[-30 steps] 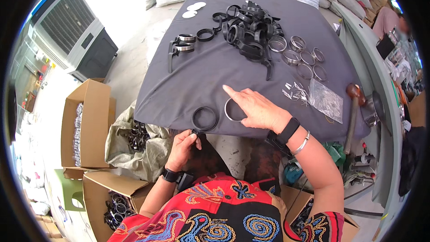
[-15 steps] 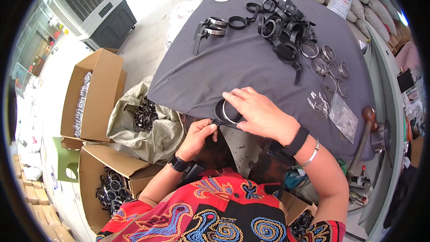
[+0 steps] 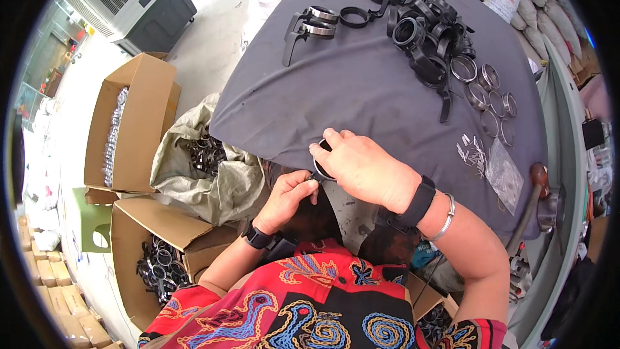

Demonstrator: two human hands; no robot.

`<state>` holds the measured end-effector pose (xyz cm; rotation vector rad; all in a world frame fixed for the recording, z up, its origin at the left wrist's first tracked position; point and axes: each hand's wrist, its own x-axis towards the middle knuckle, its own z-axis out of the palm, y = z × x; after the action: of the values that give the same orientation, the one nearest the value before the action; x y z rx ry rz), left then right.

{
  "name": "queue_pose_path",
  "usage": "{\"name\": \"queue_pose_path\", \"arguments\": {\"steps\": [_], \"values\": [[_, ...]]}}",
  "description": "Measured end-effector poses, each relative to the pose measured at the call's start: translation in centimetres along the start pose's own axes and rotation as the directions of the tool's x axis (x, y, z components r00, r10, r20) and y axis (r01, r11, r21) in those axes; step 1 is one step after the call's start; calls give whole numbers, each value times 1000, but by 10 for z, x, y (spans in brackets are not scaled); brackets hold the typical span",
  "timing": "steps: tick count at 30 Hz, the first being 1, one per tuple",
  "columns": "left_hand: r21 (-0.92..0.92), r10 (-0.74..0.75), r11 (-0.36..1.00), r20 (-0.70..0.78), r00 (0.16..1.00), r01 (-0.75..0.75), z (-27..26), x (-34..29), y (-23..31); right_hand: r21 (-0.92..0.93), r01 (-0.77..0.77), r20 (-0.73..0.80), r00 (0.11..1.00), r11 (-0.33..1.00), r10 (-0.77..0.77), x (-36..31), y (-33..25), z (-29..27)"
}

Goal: Manually assembling rubber and metal components using a hammer and manual fitting.

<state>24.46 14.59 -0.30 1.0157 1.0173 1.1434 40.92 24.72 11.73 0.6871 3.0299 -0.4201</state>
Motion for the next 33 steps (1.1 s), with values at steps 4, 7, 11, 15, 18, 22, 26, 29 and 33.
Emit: {"name": "queue_pose_path", "arguments": {"steps": [4,7,11,15,18,22,26,29,33], "values": [[29,10,1000,12,1000,-10,-1,0,1,-98,-43,50,998,994,48,2,-6,-2],[38,-2,999,6,1000,2,0,0,2,33,-41,24,999,999,40,1,-4,-8],[41,13,999,-16,1000,-12,1,-1,3,41,-115,-189,975,993,120,10,-5,4],[47,32,998,-21,999,-31,3,-3,3,-7,-239,-181,955,971,234,32,-9,39],[82,12,997,-48,999,-8,5,-8,2,-61,-228,-318,927,972,197,33,-8,56],[84,19,996,-53,998,-14,6,-6,3,-61,-240,-365,909,969,203,30,-9,57],[100,12,995,-30,999,-9,9,-3,19,-45,-246,-299,928,968,222,32,-7,49],[127,-115,985,-39,993,119,9,-2,47,252,-192,-285,922,948,263,28,6,38],[549,335,808,-126,934,-216,0,48,82,638,-55,-594,599,768,537,17,43,10]]}}
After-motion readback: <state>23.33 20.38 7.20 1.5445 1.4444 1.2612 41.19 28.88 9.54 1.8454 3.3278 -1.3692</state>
